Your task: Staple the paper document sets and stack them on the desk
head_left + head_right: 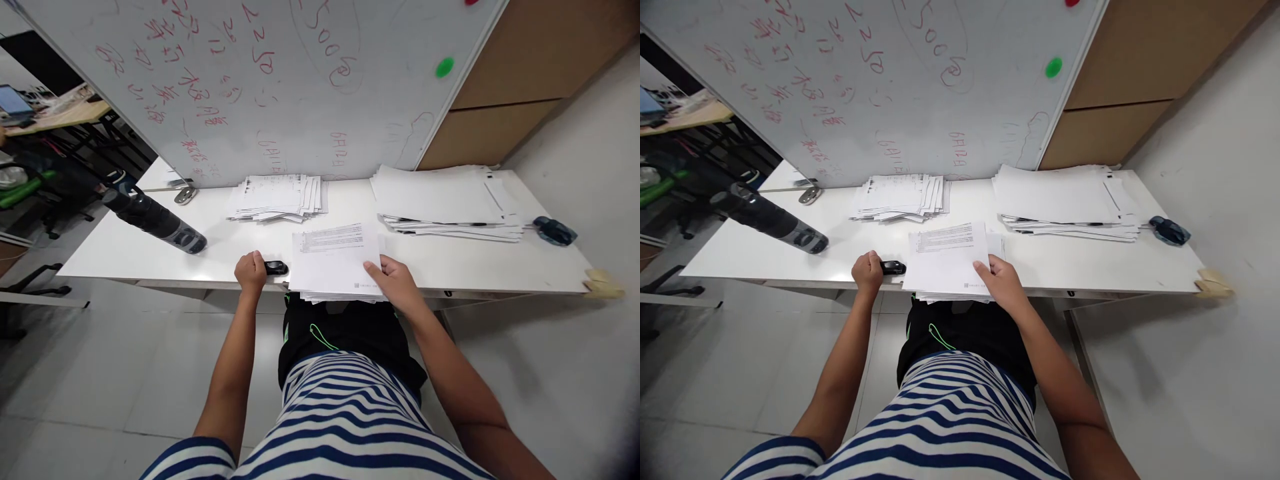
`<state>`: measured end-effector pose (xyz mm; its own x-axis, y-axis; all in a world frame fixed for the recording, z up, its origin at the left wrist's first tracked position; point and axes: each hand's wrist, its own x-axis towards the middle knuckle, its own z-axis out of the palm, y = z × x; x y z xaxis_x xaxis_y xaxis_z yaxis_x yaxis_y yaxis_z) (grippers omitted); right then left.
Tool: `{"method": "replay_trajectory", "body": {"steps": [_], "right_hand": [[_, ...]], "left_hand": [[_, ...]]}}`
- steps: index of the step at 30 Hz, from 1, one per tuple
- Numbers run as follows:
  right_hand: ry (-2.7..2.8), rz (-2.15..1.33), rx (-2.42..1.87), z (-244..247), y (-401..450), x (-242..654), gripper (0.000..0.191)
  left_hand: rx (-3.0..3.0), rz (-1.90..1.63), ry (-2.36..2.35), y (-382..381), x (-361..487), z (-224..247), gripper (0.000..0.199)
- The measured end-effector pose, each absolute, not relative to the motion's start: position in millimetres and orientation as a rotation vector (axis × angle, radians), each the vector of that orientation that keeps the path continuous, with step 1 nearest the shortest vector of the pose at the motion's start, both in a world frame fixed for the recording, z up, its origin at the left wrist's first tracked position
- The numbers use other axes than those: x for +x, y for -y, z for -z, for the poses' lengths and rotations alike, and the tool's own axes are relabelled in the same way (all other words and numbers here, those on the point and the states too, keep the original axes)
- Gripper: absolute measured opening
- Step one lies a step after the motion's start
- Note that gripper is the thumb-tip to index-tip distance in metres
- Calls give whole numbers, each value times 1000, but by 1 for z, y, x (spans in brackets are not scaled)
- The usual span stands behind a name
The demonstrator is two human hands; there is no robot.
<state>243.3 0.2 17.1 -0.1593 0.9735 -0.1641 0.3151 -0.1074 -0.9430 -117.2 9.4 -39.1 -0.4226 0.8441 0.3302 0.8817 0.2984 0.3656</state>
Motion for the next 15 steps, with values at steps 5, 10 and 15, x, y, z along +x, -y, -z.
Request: {"method": "replay_trajectory", "body": {"steps": [5,10,15], "right_hand": [[2039,-599,-2003,-19,-18,239,43],[1976,-375,-2147,-10,-14,248,50],[1730,-346,-2122,16,-28,273,46]], "left_hand": [[-1625,754,2424,-11,-117,42,43],[-1634,621,2437,-13,-119,39,43],[-1636,479,2466,-22,-138,24,42]]}}
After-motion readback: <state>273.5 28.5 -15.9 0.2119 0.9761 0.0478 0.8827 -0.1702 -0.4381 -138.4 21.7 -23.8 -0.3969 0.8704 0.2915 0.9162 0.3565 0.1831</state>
